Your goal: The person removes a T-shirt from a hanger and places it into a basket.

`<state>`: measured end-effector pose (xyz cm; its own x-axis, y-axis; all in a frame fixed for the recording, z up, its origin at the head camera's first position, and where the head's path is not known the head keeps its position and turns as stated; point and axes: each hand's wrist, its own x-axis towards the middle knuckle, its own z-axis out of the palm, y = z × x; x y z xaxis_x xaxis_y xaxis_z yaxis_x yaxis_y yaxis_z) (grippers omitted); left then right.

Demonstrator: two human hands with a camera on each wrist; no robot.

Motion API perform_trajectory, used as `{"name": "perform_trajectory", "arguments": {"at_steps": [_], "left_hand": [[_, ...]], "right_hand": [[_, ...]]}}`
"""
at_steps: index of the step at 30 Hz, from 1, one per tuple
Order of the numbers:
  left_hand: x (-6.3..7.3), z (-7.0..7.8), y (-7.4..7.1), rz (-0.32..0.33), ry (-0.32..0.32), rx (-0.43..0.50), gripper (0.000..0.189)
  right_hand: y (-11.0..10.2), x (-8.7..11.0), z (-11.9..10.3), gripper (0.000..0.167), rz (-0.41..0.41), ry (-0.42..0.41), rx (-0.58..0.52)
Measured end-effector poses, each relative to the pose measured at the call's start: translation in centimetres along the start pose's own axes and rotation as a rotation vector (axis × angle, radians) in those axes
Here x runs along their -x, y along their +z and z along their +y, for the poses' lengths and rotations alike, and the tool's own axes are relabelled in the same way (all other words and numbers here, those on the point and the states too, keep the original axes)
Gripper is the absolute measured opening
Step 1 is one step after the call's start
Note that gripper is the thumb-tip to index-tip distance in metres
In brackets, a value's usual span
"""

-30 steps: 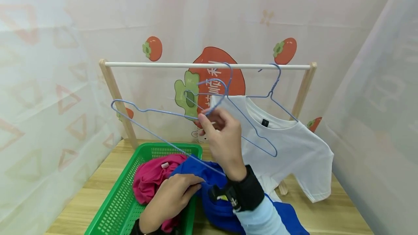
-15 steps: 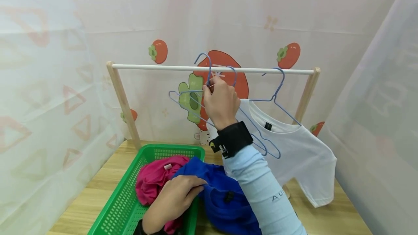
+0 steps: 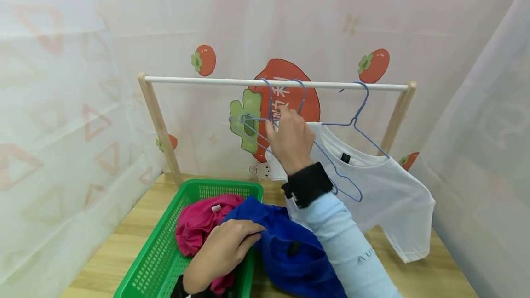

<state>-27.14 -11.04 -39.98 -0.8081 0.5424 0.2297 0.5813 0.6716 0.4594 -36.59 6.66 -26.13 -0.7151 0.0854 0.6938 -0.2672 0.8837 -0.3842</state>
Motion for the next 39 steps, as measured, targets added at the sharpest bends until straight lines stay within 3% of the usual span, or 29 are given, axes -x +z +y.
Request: {"name": "perform_trajectory", "arguments": {"at_steps": [4, 5, 7, 10, 14, 17, 19, 23, 26, 29, 32, 34, 36, 39], "left_hand": [[-0.1, 0.1, -0.2, 0.005, 0.008, 0.003, 0.017], [-0.1, 0.2, -0.2, 0.005, 0.01, 0.004, 0.017], [0.0, 0.2, -0.2, 0.004, 0.012, 0.0, 0.017], [0.0, 0.2, -0.4, 0.001, 0.014, -0.034, 0.016], [0.1, 0.1, -0.4, -0.075, -0.075, -0.022, 0.029], [0.0, 0.0, -0.3, -0.164, -0.212, 0.065, 0.051], [-0.1, -0.1, 0.0, -0.204, -0.284, 0.117, 0.061], [-0.2, -0.3, 0.4, -0.239, -0.34, 0.15, 0.07], [-0.2, -0.3, 0.6, -0.257, -0.353, 0.138, 0.076], [-0.3, -0.4, 0.7, -0.271, -0.343, 0.108, 0.081], [-0.2, -0.4, 0.9, -0.284, -0.313, 0.075, 0.085], [-0.1, -0.4, 1.1, -0.292, -0.294, 0.059, 0.087], [0.0, -0.4, 1.1, -0.295, -0.266, 0.045, 0.091], [0.3, -0.4, 1.1, -0.281, -0.191, 0.043, 0.098]], "right_hand": [[-3.2, 3.9, 0.5, 0.041, 0.108, -0.249, 0.047], [-4.1, 5.1, 0.7, 0.04, 0.097, -0.298, 0.049], [-5.6, 7.8, 1.2, 0.038, -0.014, -0.324, 0.037], [-6.9, 11.8, 2.4, 0.05, -0.3, -0.23, 0.077], [-5.6, 16.3, 6.2, 0.093, -0.712, -0.009, 0.177], [-3.6, 19.0, 10.3, 0.123, -0.894, 0.14, 0.221], [-2.3, 20.6, 12.7, 0.135, -0.951, 0.219, 0.241], [-0.4, 23.2, 15.3, 0.143, -0.95, 0.293, 0.273], [0.3, 24.0, 15.5, 0.131, -0.917, 0.305, 0.273], [0.6, 23.7, 14.7, 0.105, -0.894, 0.297, 0.251], [0.3, 23.0, 13.2, 0.052, -0.839, 0.272, 0.219], [-0.1, 22.6, 11.8, 0.027, -0.742, 0.24, 0.17], [-0.6, 22.1, 10.4, 0.031, -0.604, 0.174, 0.067], [-1.0, 20.9, 8.4, 0.04, -0.382, 0.002, -0.173]]}}
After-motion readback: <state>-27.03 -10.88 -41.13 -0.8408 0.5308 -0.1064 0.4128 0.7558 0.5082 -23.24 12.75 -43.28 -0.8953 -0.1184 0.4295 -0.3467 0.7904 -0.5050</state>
